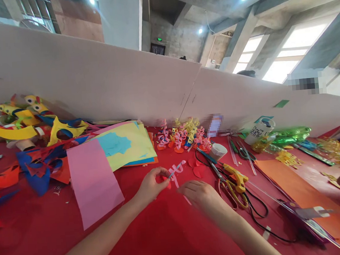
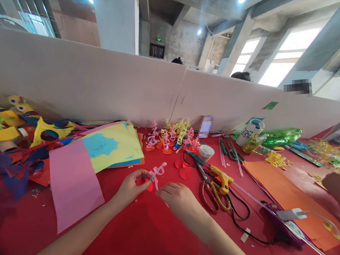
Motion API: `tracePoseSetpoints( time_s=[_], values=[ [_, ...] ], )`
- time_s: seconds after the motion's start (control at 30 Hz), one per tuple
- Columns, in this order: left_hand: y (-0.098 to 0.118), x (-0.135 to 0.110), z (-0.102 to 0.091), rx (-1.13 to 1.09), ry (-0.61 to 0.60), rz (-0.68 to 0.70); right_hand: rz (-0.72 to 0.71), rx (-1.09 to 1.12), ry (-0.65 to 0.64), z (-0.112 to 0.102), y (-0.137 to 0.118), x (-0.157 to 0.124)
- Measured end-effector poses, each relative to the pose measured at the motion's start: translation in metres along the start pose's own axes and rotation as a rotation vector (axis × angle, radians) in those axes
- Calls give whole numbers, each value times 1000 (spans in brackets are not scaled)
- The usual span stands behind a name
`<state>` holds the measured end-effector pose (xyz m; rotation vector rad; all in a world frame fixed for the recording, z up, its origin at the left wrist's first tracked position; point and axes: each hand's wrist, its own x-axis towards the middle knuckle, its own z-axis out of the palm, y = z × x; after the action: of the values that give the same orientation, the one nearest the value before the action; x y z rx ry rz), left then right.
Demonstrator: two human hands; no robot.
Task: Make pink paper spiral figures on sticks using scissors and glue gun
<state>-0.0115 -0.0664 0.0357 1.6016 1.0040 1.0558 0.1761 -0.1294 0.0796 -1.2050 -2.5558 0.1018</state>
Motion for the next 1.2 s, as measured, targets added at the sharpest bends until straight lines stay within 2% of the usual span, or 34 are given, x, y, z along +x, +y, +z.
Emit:
tracePoseSetpoints(
  time_s=[0.1, 0.2, 0.33, 0.4, 0.47, 0.63, 0.77, 0.97, 1.2],
  values=[
    [4, -2, 1, 86, 9, 58, -114, -133, -49, -5, -7, 5],
    [7, -4, 2, 190, -13, 183, -166, -234, -79, -11, -16, 15],
    [8, -9, 2, 298, -82, 380, -53, -261, -71, -23, -29, 31],
    [7, -12, 1, 327, -108, 444, 33, -173, -66, -30, -31, 37],
    [7, -14, 1, 347, -130, 459, 146, 13, -60, -35, -28, 42],
    [8, -14, 4, 277, -102, 374, 420, 613, -87, -33, 3, 49],
    [6, -11, 7, 61, -118, 256, 501, 871, -27, -25, 30, 53],
    [5, -9, 11, -178, -199, 62, 581, 1036, -56, -19, 44, 50],
    [11, -9, 12, -319, -213, -43, 567, 1121, -34, -2, 47, 39]
  ],
)
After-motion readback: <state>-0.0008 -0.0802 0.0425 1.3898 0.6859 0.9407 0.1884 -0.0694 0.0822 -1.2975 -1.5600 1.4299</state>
